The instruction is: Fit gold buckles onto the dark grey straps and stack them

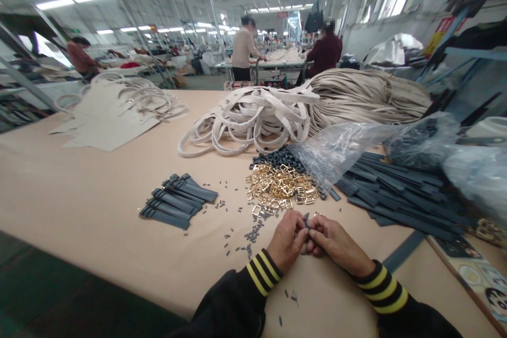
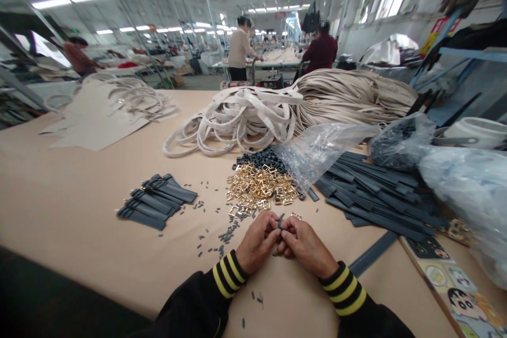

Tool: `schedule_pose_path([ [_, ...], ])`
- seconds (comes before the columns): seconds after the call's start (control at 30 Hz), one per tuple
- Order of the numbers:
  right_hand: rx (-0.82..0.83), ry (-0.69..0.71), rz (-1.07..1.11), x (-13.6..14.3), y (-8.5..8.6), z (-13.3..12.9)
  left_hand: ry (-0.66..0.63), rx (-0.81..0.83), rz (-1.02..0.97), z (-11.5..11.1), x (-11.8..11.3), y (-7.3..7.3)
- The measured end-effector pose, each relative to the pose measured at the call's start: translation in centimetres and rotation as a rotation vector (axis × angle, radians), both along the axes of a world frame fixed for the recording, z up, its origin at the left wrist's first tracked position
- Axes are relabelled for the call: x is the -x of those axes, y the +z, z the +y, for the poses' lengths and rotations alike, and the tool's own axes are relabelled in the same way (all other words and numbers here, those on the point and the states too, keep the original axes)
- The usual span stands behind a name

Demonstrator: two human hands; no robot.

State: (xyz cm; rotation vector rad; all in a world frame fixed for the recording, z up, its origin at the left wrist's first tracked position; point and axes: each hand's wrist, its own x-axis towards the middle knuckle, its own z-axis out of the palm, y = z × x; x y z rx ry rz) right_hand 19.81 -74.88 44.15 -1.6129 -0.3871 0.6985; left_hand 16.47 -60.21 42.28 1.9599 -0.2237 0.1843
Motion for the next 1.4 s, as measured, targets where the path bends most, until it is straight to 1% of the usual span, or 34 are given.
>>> schedule_pose_path([
  [0.07,-0.025,-0.044,0.020,-0.2,-0.1,0.0,-0.009,-0.020,-0.046,-0.2,0.3,0.4],
  [0.13,-0.039,-0.133,0.029,-0.5,-0.2,-0.1,-0.034,-0.050,-0.080,-0.2,0.5,1.0],
  [0.2,-0.031,-0.219,0.014,-0.9,-0.5,-0.3,-0.042,-0.117,-0.119,0.6,0.0,1.8],
  [0.23,-0.022,-0.241,0.002,-1.1,-0.6,-0.3,-0.022,-0.171,-0.141,1.4,-0.7,2.3],
  [0.27,-0.012,-0.250,-0.012,-1.2,-0.7,-0.4,0.023,-0.241,-0.158,2.4,-1.7,2.7],
  [0.33,0.013,-0.242,-0.035,-1.4,-1.0,-0.2,0.168,-0.423,-0.136,5.0,-4.5,3.5],
  [0.4,0.036,-0.227,-0.046,-1.4,-1.0,0.0,0.338,-0.628,-0.007,7.7,-8.3,4.0],
  [0.43,0.042,-0.226,-0.047,-1.4,-1.0,0.2,0.387,-0.668,0.034,8.8,-10.2,4.1],
  [0.5,0.046,-0.231,-0.041,-1.4,-0.8,0.5,0.432,-0.714,0.092,10.3,-13.9,4.1],
  [0.53,0.043,-0.233,-0.036,-1.4,-0.7,0.6,0.439,-0.725,0.108,10.5,-15.4,3.9],
  [0.6,0.041,-0.236,-0.022,-1.4,-0.5,0.7,0.449,-0.751,0.135,10.1,-17.8,3.6],
  [0.7,0.050,-0.229,-0.021,-1.4,-0.3,0.7,0.466,-0.777,0.149,8.2,-19.6,3.0],
  [0.77,0.052,-0.225,-0.027,-1.5,-0.3,0.7,0.462,-0.794,0.139,6.8,-20.0,2.9],
  [0.8,0.051,-0.223,-0.026,-1.5,-0.4,0.7,0.434,-0.805,0.119,6.2,-20.1,2.8],
  [0.97,0.037,-0.222,-0.015,-1.5,-0.4,0.7,0.125,-0.832,-0.008,3.3,-20.5,2.8],
  [1.1,0.033,-0.226,-0.039,-1.5,-0.2,0.6,-0.002,-0.802,-0.063,1.4,-20.6,2.8],
  [1.2,0.000,-0.257,-0.036,-1.7,-0.2,0.5,-0.081,-0.760,-0.139,0.3,-20.2,3.0],
  [1.3,-0.064,-0.354,-0.026,-2.1,-0.4,0.1,-0.145,-0.726,-0.218,-0.2,-18.8,3.3],
  [1.4,-0.159,-0.545,-0.011,-2.8,-0.4,-0.5,-0.224,-0.711,-0.268,-0.3,-16.0,3.2],
])
